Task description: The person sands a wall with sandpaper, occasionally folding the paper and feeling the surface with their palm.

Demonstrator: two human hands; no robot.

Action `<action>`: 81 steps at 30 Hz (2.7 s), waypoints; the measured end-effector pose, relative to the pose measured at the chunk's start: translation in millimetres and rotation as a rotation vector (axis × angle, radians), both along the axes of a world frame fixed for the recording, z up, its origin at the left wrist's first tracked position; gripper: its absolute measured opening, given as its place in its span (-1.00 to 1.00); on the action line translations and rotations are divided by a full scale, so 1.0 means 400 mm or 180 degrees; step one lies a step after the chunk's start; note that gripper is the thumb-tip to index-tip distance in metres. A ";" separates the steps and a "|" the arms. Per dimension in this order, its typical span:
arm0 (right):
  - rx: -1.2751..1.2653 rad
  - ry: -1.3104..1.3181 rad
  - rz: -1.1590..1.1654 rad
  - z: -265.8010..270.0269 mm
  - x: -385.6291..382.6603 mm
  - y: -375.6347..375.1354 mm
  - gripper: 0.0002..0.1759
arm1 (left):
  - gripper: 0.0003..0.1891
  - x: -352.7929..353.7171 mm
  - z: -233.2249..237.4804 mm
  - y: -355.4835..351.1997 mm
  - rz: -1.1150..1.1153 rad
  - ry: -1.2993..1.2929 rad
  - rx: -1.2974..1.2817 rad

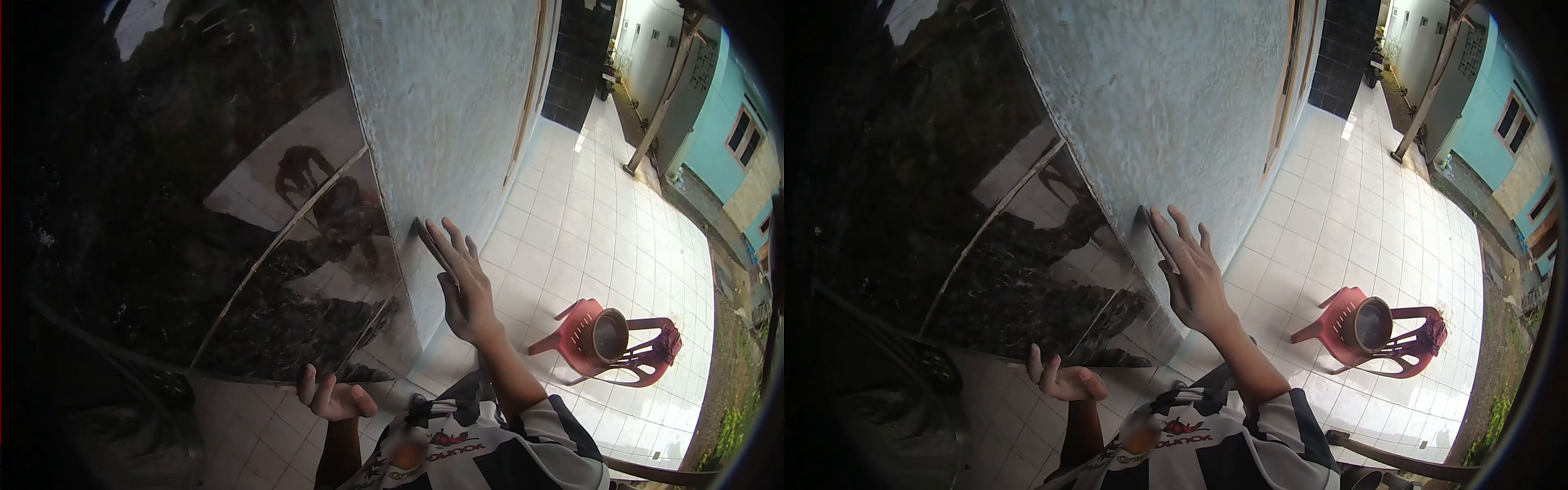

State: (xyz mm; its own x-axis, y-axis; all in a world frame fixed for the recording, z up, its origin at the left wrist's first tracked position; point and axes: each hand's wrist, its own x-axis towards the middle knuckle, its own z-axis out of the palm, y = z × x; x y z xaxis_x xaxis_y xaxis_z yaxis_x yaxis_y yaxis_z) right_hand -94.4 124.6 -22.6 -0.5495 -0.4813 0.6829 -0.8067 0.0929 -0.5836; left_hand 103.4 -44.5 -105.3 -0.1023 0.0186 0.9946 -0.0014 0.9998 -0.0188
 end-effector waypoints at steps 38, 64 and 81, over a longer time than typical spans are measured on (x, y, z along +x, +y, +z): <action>-0.0445 -0.2752 0.2216 -0.101 -0.202 0.060 -0.66 | -0.71 -0.380 0.041 0.469 -0.1339 -0.0345 0.4766; -0.1788 -0.1864 0.1347 -0.077 -0.174 -0.143 -0.89 | -0.14 -0.067 0.101 0.180 0.1851 -0.1867 0.2733; -0.1537 -0.1049 0.0652 -0.051 -0.200 -0.131 -0.88 | -0.47 -0.100 0.166 0.203 0.1511 -0.1448 0.3231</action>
State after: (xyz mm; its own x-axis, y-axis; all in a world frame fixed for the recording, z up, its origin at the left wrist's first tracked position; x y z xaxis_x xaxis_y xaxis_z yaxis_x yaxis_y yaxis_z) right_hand -174.2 72.0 -43.1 -0.6978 -0.2784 0.6600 -0.5503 -0.3815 -0.7427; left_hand 63.5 36.9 -38.9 -0.2315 -0.8842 0.4058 -0.5696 0.4614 0.6802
